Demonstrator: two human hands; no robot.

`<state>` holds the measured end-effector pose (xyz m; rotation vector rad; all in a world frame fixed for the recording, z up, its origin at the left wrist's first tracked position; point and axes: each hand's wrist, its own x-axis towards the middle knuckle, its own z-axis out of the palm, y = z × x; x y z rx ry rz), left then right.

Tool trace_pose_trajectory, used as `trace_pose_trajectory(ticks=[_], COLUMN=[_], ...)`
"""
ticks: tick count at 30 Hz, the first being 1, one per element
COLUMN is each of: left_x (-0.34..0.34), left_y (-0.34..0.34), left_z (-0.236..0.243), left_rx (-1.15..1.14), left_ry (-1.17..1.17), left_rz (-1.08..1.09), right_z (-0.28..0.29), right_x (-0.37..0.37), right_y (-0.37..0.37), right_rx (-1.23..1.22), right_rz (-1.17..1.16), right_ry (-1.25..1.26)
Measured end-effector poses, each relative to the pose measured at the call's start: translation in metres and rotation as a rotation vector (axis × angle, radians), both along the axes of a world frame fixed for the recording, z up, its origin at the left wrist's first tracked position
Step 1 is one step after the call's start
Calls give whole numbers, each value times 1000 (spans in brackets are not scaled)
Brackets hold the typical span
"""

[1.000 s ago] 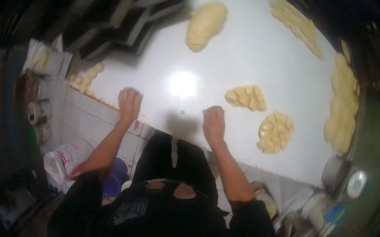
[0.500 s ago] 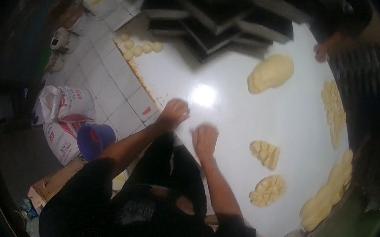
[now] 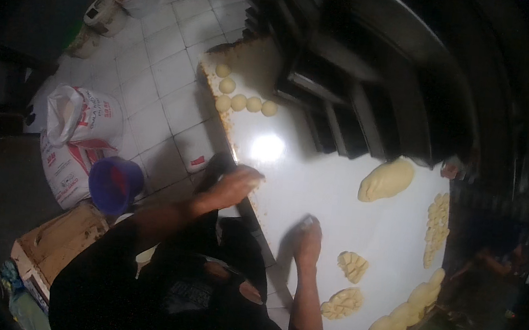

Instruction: The person shapes small pieces of dough into balls and larger pieces into flower-like decorative patterns by hand on a white tabletop.

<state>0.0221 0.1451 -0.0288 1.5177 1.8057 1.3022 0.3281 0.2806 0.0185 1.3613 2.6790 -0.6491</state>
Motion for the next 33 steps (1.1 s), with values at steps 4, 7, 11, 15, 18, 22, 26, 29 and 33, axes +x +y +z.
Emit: trace_pose_trajectory(ticks=[4,7,11,15,18,22,26,29,33], left_x=[-99,-182,-251,-284,-245,-103,43,122,203], left_y=[0,40,86,118,127,107,71,52,53], left_z=[56,87,103,25,0,49,16,14,26], left_rx=[65,226,184,64,-304,30,-93,-234,-476], left_ry=[-308,-667,-119,443,470,360,192,-31,-425], left_rz=[492,532,523,222,127,245,-258,-293,-552], right_z=[88,45,43,52,37,-13,1,26,-24], right_x=[-243,-358,-369,-281,-184,-16,83,116,149], right_y=[14,29,-7,-68,-67,-90,-77,-43,-5], right_rx=[-149,226,204,-168,-18,105,68,257,277], right_rz=[154,257,304,340,159,-390,-823,-865,-840], right_ry=[408,739,533,527,449,243,196,295,196])
